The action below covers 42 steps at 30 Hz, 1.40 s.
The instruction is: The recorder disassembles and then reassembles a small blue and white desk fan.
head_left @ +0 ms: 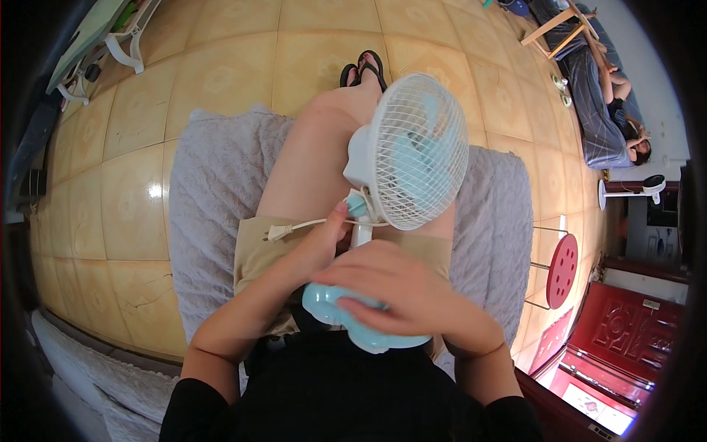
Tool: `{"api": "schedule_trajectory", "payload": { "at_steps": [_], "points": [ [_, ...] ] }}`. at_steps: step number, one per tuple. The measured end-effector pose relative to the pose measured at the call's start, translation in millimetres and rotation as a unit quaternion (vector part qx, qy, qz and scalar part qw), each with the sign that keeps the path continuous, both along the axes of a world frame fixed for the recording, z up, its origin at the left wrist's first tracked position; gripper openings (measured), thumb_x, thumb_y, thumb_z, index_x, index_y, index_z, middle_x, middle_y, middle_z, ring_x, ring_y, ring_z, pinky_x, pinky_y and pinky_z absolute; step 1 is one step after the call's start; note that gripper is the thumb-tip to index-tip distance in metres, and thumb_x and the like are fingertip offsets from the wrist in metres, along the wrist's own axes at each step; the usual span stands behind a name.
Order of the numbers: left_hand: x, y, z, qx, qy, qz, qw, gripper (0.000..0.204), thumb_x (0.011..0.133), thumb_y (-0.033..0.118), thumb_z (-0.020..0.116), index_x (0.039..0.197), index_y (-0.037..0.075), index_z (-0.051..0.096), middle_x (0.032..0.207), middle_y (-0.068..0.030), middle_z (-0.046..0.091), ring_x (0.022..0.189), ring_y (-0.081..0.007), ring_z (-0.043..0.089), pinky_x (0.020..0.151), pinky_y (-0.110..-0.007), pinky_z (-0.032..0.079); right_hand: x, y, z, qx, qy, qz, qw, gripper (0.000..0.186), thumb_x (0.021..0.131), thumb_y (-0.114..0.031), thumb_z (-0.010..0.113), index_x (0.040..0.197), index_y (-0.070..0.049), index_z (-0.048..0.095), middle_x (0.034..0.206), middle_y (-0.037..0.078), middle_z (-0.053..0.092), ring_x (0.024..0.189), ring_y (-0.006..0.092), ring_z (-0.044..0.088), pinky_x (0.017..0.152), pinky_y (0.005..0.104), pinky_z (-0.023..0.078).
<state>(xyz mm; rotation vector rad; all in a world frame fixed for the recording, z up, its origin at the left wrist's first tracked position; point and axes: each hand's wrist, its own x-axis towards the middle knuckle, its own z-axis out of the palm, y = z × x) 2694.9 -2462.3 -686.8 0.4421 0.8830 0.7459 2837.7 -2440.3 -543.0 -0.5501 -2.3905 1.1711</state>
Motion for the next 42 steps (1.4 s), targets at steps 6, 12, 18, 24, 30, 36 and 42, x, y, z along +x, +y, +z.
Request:
{"api": "schedule_trajectory", "payload": {
  "at_steps": [6, 12, 18, 24, 30, 36, 42],
  "points": [
    [-7, -1, 2, 0.022, 0.003, -0.004, 1.000, 0.065, 0.102, 0.056, 0.029, 0.126, -0.001, 0.050, 0.093, -0.0146, 0.068, 0.081, -0.0242, 0.066, 0.084, -0.036, 0.051, 58, -9, -27, -0.317, 0.013, -0.230, 0.920, 0.020, 0.096, -0.007, 0.054, 0.110, 0.001, 0.065, 0.104, 0.010, 0.066, 0.097, 0.0183, 0.062, 0.087, 0.0277, 0.048],
    [-7, -4, 19, 0.120, 0.314, 0.001, 0.942, 0.050, 0.103, 0.040, 0.040, 0.091, -0.002, 0.066, 0.078, -0.0190, 0.067, 0.070, -0.0289, 0.065, 0.068, -0.040, 0.050, 65, -30, -56, -0.562, 0.099, -0.337, 0.749, 0.034, 0.097, -0.016, 0.054, 0.124, 0.003, 0.059, 0.110, 0.011, 0.067, 0.104, 0.0181, 0.061, 0.093, 0.0298, 0.048],
    [-18, 0, 76, 0.308, 0.629, -0.103, 0.706, 0.043, 0.094, 0.035, 0.056, 0.070, 0.001, 0.065, 0.068, -0.0193, 0.062, 0.059, -0.0343, 0.060, 0.056, -0.043, 0.046, 69, -9, -79, -0.619, 0.077, -0.254, 0.739, 0.044, 0.096, -0.022, 0.057, 0.132, 0.002, 0.052, 0.119, 0.012, 0.062, 0.108, 0.0170, 0.060, 0.095, 0.0296, 0.047],
    [-28, -4, 67, 0.398, 0.665, -0.040, 0.631, 0.019, 0.085, 0.021, 0.068, 0.076, 0.005, 0.063, 0.069, -0.0114, 0.064, 0.063, -0.0308, 0.063, 0.056, -0.041, 0.047, 49, -7, -50, -0.682, 0.065, -0.321, 0.654, 0.035, 0.095, -0.027, 0.058, 0.121, -0.003, 0.056, 0.115, 0.007, 0.059, 0.111, 0.0169, 0.056, 0.097, 0.0318, 0.044],
    [-19, -1, 63, 0.397, 0.640, -0.099, 0.651, 0.018, 0.088, 0.020, 0.064, 0.086, 0.003, 0.062, 0.075, -0.0140, 0.065, 0.071, -0.0333, 0.064, 0.061, -0.042, 0.049, 40, -9, -51, -0.668, 0.253, -0.259, 0.650, 0.051, 0.097, -0.033, 0.056, 0.138, -0.003, 0.043, 0.128, 0.010, 0.055, 0.118, 0.0204, 0.053, 0.102, 0.0364, 0.042],
    [-4, 10, 69, 0.348, 0.523, -0.161, 0.761, 0.035, 0.088, 0.032, 0.065, 0.094, -0.002, 0.063, 0.081, -0.0196, 0.066, 0.076, -0.0372, 0.064, 0.069, -0.044, 0.049, 35, -2, -119, -0.686, 0.300, -0.228, 0.623, 0.046, 0.096, -0.023, 0.060, 0.136, -0.003, 0.047, 0.125, 0.008, 0.057, 0.111, 0.0195, 0.057, 0.098, 0.0329, 0.045],
    [4, 23, 79, 0.267, 0.497, -0.255, 0.785, 0.049, 0.085, 0.040, 0.069, 0.098, -0.006, 0.062, 0.086, -0.0210, 0.067, 0.078, -0.0316, 0.065, 0.070, -0.039, 0.050, 28, 11, -141, -0.610, 0.261, -0.258, 0.702, 0.038, 0.089, -0.014, 0.070, 0.124, -0.004, 0.060, 0.116, 0.005, 0.063, 0.102, 0.0144, 0.059, 0.088, 0.0291, 0.049]
  ]
}}
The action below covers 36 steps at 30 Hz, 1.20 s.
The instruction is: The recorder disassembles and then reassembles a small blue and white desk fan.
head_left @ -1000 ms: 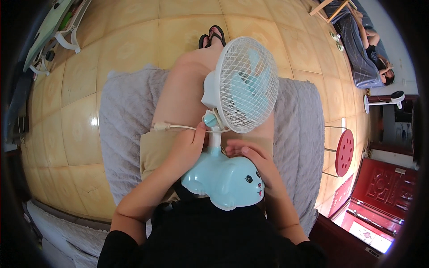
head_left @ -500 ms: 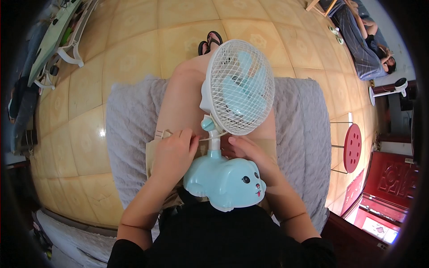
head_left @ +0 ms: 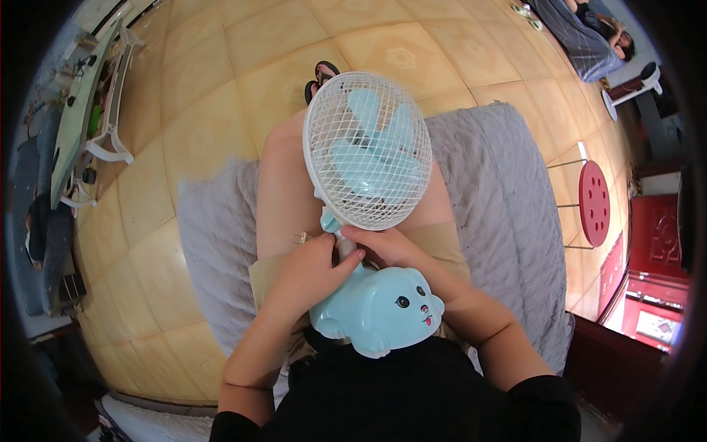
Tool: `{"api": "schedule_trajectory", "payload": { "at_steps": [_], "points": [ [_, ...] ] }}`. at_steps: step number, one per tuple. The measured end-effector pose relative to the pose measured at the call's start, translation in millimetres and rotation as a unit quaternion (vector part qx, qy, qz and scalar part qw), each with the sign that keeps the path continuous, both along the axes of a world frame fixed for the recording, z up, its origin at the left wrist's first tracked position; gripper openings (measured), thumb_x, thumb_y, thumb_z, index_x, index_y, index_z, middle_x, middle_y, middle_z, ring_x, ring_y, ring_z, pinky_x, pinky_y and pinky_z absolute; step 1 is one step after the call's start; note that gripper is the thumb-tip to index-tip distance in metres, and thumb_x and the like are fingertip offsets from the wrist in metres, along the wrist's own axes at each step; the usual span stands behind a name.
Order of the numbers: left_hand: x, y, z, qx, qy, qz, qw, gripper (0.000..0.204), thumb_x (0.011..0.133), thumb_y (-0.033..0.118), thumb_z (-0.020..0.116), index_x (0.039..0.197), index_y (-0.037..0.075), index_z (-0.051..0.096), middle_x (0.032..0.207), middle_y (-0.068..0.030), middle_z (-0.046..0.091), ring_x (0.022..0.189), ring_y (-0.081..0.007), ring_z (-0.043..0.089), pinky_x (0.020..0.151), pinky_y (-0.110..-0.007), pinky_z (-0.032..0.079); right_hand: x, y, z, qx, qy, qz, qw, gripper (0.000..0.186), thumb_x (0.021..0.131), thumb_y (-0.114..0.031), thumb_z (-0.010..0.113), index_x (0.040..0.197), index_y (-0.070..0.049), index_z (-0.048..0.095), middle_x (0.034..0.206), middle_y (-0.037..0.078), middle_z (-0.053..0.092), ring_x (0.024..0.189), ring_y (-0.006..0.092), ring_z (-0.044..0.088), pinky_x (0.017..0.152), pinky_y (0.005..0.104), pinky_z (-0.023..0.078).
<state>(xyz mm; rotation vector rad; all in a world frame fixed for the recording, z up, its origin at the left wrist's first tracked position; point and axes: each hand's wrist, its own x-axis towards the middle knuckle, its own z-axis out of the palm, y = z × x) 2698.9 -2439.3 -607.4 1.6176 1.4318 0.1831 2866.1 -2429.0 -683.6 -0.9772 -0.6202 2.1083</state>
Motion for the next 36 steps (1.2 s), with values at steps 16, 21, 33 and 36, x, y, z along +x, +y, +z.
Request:
{"api": "schedule_trajectory", "payload": {
  "at_steps": [16, 21, 33, 36],
  "points": [
    [-11, -26, -41, -0.182, -0.337, 0.107, 0.918, 0.048, 0.088, 0.008, 0.065, 0.131, -0.001, 0.048, 0.122, -0.0087, 0.058, 0.110, -0.0149, 0.056, 0.089, -0.030, 0.048, -1, -8, 21, 0.228, -0.069, 0.025, 0.971, 0.037, 0.088, -0.012, 0.071, 0.122, -0.002, 0.061, 0.112, 0.008, 0.065, 0.102, 0.0161, 0.060, 0.088, 0.0306, 0.050],
    [-24, -32, -43, -0.179, -0.366, 0.156, 0.900, 0.050, 0.085, 0.005, 0.066, 0.132, 0.000, 0.048, 0.123, -0.0096, 0.058, 0.108, -0.0166, 0.057, 0.089, -0.030, 0.048, -10, -8, 42, 0.250, -0.112, 0.072, 0.959, 0.032, 0.087, -0.010, 0.069, 0.117, -0.001, 0.063, 0.108, 0.010, 0.067, 0.097, 0.0175, 0.062, 0.084, 0.0330, 0.052],
    [-49, -18, -34, -0.076, -0.433, 0.184, 0.879, 0.046, 0.075, -0.003, 0.074, 0.119, 0.000, 0.062, 0.115, -0.0103, 0.065, 0.104, -0.0217, 0.062, 0.091, -0.034, 0.050, -30, 15, 79, 0.508, -0.194, -0.005, 0.839, 0.035, 0.082, -0.015, 0.072, 0.115, -0.007, 0.067, 0.111, 0.012, 0.068, 0.101, 0.0257, 0.065, 0.089, 0.0373, 0.051],
    [-53, -21, -45, -0.029, -0.412, 0.127, 0.902, 0.049, 0.074, -0.004, 0.075, 0.122, 0.001, 0.062, 0.119, -0.0102, 0.064, 0.106, -0.0227, 0.061, 0.093, -0.035, 0.050, -27, 15, 78, 0.556, -0.224, -0.015, 0.800, 0.038, 0.080, -0.016, 0.074, 0.115, -0.007, 0.067, 0.112, 0.012, 0.067, 0.103, 0.0271, 0.064, 0.091, 0.0382, 0.050]
  ]
}}
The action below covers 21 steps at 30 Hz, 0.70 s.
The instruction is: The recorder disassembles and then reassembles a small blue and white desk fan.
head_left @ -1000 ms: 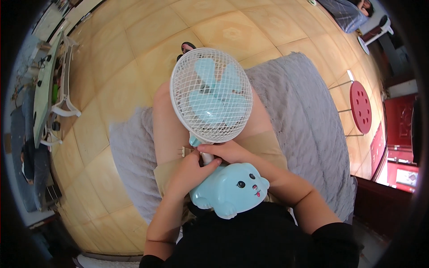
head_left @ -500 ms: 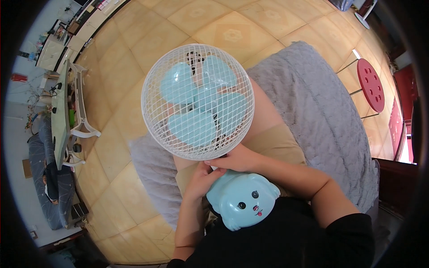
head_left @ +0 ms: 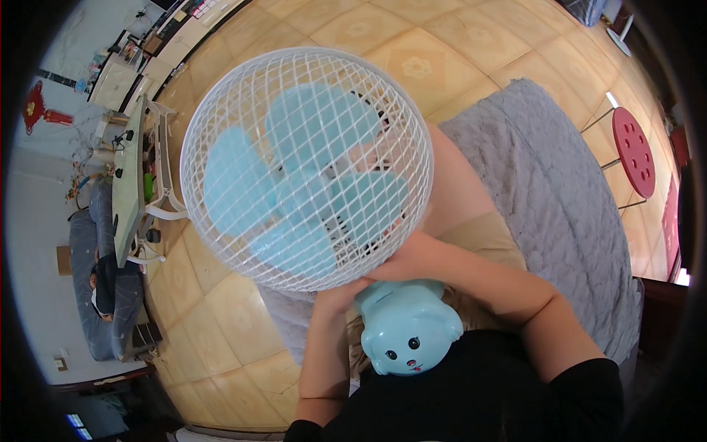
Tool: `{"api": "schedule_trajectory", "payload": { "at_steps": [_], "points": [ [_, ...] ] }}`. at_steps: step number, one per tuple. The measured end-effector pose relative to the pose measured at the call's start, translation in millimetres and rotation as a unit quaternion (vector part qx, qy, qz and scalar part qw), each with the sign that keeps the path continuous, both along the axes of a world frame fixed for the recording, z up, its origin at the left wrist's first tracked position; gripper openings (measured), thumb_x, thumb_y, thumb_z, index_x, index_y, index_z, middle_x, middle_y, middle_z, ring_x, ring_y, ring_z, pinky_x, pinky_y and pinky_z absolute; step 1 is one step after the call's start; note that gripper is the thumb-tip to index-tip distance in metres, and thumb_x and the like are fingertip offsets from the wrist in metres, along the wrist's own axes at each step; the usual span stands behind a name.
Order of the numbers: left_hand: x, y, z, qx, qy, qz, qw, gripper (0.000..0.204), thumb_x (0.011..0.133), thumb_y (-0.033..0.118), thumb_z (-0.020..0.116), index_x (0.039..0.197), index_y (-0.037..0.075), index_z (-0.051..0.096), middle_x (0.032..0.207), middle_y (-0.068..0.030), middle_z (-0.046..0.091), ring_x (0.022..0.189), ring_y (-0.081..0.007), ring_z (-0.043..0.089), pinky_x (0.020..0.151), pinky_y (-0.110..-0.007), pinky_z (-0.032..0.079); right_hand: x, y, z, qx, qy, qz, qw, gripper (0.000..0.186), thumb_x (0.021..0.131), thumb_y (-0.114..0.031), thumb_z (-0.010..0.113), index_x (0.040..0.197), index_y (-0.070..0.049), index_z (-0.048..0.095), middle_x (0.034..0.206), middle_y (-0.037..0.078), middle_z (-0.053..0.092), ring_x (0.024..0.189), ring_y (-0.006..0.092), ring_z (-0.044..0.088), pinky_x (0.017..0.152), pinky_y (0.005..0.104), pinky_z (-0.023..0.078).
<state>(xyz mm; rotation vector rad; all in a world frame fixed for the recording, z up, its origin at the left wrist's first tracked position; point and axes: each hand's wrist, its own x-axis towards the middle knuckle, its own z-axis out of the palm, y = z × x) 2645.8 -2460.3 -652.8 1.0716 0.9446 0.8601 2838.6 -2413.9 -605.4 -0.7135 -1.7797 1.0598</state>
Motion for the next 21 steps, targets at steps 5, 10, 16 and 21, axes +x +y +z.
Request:
{"api": "schedule_trajectory", "payload": {
  "at_steps": [5, 10, 16, 21],
  "points": [
    [21, -32, -19, 0.004, 0.106, 0.149, 0.983, 0.038, 0.082, 0.013, 0.072, 0.118, 0.003, 0.064, 0.123, -0.0111, 0.063, 0.111, -0.0250, 0.059, 0.096, -0.038, 0.046, 9, -6, -10, 0.054, -0.020, 0.043, 0.997, 0.038, 0.079, -0.014, 0.072, 0.116, -0.005, 0.067, 0.118, 0.012, 0.065, 0.106, 0.0296, 0.062, 0.094, 0.0389, 0.048],
    [48, -23, 43, 0.017, 0.140, 0.126, 0.982, 0.023, 0.087, 0.018, 0.062, 0.103, 0.003, 0.067, 0.099, -0.0092, 0.067, 0.095, -0.0213, 0.061, 0.084, -0.035, 0.048, 22, -8, 10, -0.100, -0.018, 0.098, 0.990, 0.036, 0.078, -0.012, 0.068, 0.113, -0.004, 0.064, 0.109, 0.016, 0.064, 0.099, 0.0315, 0.061, 0.089, 0.0416, 0.048],
    [42, -9, 37, 0.016, 0.111, 0.129, 0.985, 0.013, 0.088, 0.006, 0.056, 0.095, 0.000, 0.066, 0.080, -0.0064, 0.064, 0.074, -0.0157, 0.059, 0.068, -0.030, 0.048, 26, 0, 3, -0.068, 0.003, 0.066, 0.996, 0.027, 0.080, -0.009, 0.062, 0.106, -0.002, 0.065, 0.092, 0.018, 0.064, 0.080, 0.0358, 0.062, 0.076, 0.0418, 0.051],
    [45, -6, 47, 0.009, 0.114, 0.138, 0.984, 0.009, 0.090, 0.002, 0.053, 0.092, -0.002, 0.062, 0.076, -0.0067, 0.060, 0.069, -0.0151, 0.057, 0.066, -0.028, 0.046, 37, 0, -12, -0.027, -0.103, 0.047, 0.993, 0.023, 0.082, -0.014, 0.061, 0.101, -0.002, 0.067, 0.088, 0.019, 0.065, 0.081, 0.0370, 0.063, 0.073, 0.0439, 0.050]
  ]
}}
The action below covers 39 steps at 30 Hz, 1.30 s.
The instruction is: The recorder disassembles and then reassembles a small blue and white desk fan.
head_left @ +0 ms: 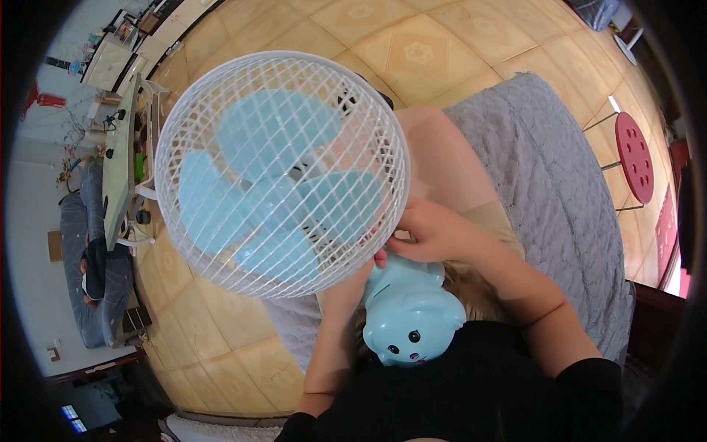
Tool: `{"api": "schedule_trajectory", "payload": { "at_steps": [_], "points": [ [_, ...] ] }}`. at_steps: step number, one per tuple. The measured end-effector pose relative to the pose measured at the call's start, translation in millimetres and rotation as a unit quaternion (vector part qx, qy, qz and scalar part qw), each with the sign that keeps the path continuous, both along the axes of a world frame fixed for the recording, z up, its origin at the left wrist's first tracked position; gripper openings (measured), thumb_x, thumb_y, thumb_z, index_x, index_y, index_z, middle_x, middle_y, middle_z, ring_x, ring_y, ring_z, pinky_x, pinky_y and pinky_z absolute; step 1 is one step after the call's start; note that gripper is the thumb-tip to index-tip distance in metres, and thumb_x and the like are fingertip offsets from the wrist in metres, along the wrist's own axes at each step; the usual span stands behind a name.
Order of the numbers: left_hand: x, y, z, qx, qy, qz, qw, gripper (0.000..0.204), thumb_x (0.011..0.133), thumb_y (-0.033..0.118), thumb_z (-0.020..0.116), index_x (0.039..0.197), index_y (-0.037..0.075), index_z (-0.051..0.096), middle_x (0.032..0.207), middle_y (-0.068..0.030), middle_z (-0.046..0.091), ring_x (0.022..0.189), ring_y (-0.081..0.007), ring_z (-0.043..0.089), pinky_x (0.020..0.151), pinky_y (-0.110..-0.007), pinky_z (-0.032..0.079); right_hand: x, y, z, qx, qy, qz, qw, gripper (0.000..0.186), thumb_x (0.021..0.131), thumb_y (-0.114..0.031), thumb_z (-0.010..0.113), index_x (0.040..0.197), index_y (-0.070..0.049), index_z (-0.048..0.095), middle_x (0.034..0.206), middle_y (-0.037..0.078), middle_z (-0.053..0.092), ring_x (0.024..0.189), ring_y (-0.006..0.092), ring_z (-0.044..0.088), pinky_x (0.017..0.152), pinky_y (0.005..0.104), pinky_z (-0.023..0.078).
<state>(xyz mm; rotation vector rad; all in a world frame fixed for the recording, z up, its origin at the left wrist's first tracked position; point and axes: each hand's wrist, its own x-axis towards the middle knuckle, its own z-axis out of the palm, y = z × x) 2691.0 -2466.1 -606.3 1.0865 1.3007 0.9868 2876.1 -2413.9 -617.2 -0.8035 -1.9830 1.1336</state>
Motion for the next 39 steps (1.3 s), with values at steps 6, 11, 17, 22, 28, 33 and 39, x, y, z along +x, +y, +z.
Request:
{"api": "schedule_trajectory", "payload": {
  "at_steps": [6, 11, 17, 22, 28, 33, 39],
  "points": [
    [-5, -7, -21, 0.017, -0.024, -0.026, 0.999, 0.012, 0.091, 0.004, 0.055, 0.097, 0.000, 0.064, 0.080, -0.0052, 0.064, 0.076, -0.0146, 0.060, 0.070, -0.030, 0.049, 15, -18, 42, -0.081, -0.142, -0.014, 0.986, 0.019, 0.082, -0.014, 0.062, 0.096, -0.002, 0.067, 0.086, 0.017, 0.065, 0.082, 0.0353, 0.064, 0.074, 0.0431, 0.051],
    [-14, -19, -47, 0.006, -0.052, 0.028, 0.998, 0.013, 0.089, 0.003, 0.057, 0.100, 0.000, 0.064, 0.087, -0.0056, 0.066, 0.083, -0.0158, 0.062, 0.076, -0.031, 0.050, 8, -42, 59, -0.052, -0.143, -0.010, 0.988, 0.017, 0.087, -0.019, 0.063, 0.094, -0.004, 0.067, 0.088, 0.014, 0.066, 0.081, 0.0337, 0.065, 0.073, 0.0413, 0.052],
    [-9, -22, -38, -0.023, -0.170, 0.050, 0.984, 0.017, 0.090, 0.010, 0.058, 0.102, 0.000, 0.062, 0.094, -0.0088, 0.066, 0.090, -0.0177, 0.061, 0.081, -0.029, 0.048, 3, -40, 48, -0.018, -0.079, 0.042, 0.996, 0.020, 0.088, -0.015, 0.066, 0.102, -0.001, 0.068, 0.084, 0.014, 0.066, 0.076, 0.0309, 0.064, 0.069, 0.0394, 0.052],
    [-6, -19, -20, -0.003, -0.096, 0.023, 0.995, 0.018, 0.092, 0.016, 0.056, 0.100, 0.001, 0.060, 0.091, -0.0081, 0.062, 0.087, -0.0168, 0.058, 0.080, -0.028, 0.046, -3, -37, 46, 0.005, -0.054, 0.060, 0.997, 0.022, 0.089, -0.016, 0.066, 0.104, 0.000, 0.068, 0.085, 0.016, 0.066, 0.080, 0.0317, 0.064, 0.075, 0.0403, 0.051],
    [-7, -20, -19, 0.000, -0.130, 0.022, 0.991, 0.021, 0.093, 0.021, 0.057, 0.100, 0.001, 0.060, 0.091, -0.0083, 0.061, 0.085, -0.0166, 0.058, 0.076, -0.028, 0.047, -4, -38, 49, 0.016, -0.037, 0.045, 0.998, 0.022, 0.089, -0.014, 0.065, 0.106, -0.001, 0.069, 0.089, 0.013, 0.068, 0.084, 0.0302, 0.064, 0.079, 0.0396, 0.051],
    [-6, -19, -17, -0.025, -0.166, 0.043, 0.985, 0.019, 0.093, 0.016, 0.059, 0.104, 0.000, 0.062, 0.094, -0.0089, 0.064, 0.087, -0.0170, 0.061, 0.076, -0.028, 0.049, -8, -40, 43, -0.016, 0.045, 0.060, 0.997, 0.026, 0.090, -0.012, 0.062, 0.113, -0.002, 0.069, 0.094, 0.011, 0.069, 0.089, 0.0305, 0.063, 0.085, 0.0392, 0.050],
    [-5, -22, -26, -0.056, -0.157, 0.082, 0.983, 0.024, 0.090, 0.012, 0.060, 0.110, 0.000, 0.062, 0.103, -0.0102, 0.064, 0.093, -0.0185, 0.062, 0.080, -0.030, 0.051, -3, -29, 45, -0.062, 0.024, 0.186, 0.980, 0.033, 0.093, -0.015, 0.058, 0.123, -0.002, 0.065, 0.105, 0.013, 0.066, 0.105, 0.0324, 0.055, 0.099, 0.0409, 0.041]
  ]
}}
